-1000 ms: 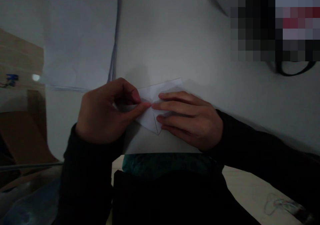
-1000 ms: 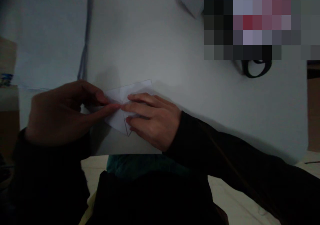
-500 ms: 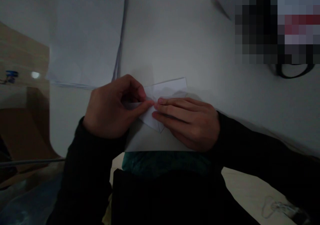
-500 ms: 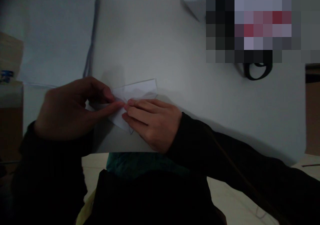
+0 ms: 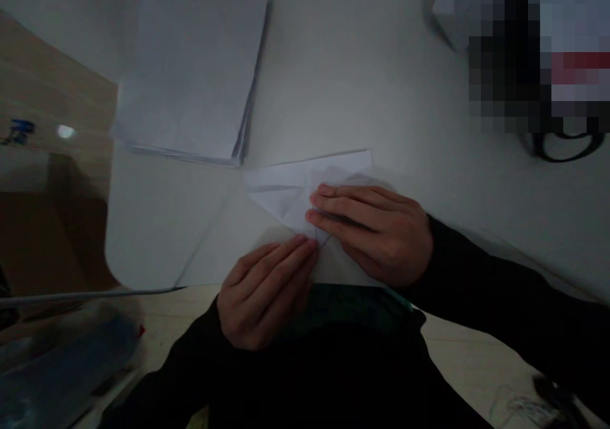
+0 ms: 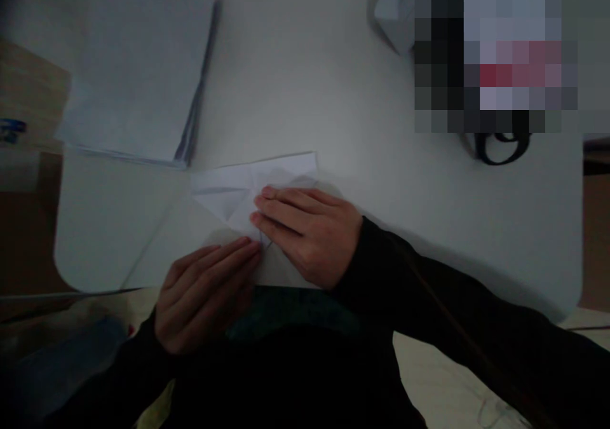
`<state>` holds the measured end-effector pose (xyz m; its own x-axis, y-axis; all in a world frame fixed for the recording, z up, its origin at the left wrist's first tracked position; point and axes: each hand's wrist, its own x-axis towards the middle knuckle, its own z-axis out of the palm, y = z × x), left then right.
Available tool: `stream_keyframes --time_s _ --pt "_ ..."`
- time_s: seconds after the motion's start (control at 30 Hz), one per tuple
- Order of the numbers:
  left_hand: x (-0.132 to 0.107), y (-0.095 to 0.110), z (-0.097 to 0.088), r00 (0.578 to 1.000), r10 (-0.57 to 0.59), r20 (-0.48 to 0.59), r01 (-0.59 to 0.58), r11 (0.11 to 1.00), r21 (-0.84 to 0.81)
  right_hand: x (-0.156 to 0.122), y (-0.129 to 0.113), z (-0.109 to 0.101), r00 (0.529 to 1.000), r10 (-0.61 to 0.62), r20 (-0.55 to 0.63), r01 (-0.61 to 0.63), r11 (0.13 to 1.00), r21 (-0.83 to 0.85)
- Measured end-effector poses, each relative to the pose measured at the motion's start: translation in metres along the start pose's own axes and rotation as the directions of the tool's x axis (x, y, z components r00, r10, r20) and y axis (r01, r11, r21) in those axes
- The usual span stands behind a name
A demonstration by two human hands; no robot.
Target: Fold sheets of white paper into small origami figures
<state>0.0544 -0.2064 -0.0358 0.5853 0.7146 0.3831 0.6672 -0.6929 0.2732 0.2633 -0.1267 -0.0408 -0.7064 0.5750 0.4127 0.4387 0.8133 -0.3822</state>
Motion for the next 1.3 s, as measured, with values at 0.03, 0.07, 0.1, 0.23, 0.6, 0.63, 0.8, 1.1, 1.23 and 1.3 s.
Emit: stream_keyframes --time_s 0.03,0.07,0.1,0.23,0.6,0.63,0.8,1.1,1.23,1.3 --pt "0.000 0.002 0.003 1.000 -0.003 -0.014 0.003 1.000 0.009 0.000 0.000 0.000 1.000 0.003 0.006 -0.003 1.000 0.005" --pt "0.001 0.003 0.005 1.000 -0.003 -0.023 0.004 1.000 0.015 0.000 0.000 0.000 1.000 0.005 0.011 -0.005 1.000 0.009" --pt "0.003 0.004 0.006 1.000 0.001 -0.027 0.000 1.000 0.017 0.000 -0.001 -0.001 1.000 0.006 0.014 -0.007 1.000 0.013" --pt "0.009 0.003 0.004 1.000 0.013 -0.028 -0.013 1.000 0.004 0.000 -0.001 -0.001 1.000 0.005 0.022 -0.006 1.000 0.024" --pt "0.019 0.016 0.004 0.969 -0.231 -0.082 0.242 0.955 0.170 -0.003 -0.001 0.004 0.999 0.028 -0.017 -0.027 0.998 0.052" --pt "0.019 0.015 0.004 0.966 -0.244 -0.086 0.256 0.948 0.191 -0.004 -0.001 0.005 0.999 0.030 -0.022 -0.028 0.998 0.056" --pt "0.016 0.000 -0.007 0.958 -0.277 -0.078 0.286 0.892 0.350 -0.004 -0.001 0.004 1.000 0.014 -0.015 -0.014 0.999 0.040" --pt "0.037 -0.006 -0.023 0.885 -0.341 -0.317 0.428 0.863 0.268 -0.003 -0.003 0.006 0.997 -0.024 -0.075 0.025 1.000 0.018" --pt "0.039 0.008 0.002 0.964 -0.122 -0.236 0.143 0.987 0.073 -0.001 -0.005 0.005 0.997 0.043 -0.070 -0.043 0.999 0.011" --pt "0.035 0.009 0.012 0.958 -0.168 -0.231 0.187 0.980 0.062 -0.001 -0.005 0.005 0.995 0.064 -0.077 -0.063 0.998 0.014"
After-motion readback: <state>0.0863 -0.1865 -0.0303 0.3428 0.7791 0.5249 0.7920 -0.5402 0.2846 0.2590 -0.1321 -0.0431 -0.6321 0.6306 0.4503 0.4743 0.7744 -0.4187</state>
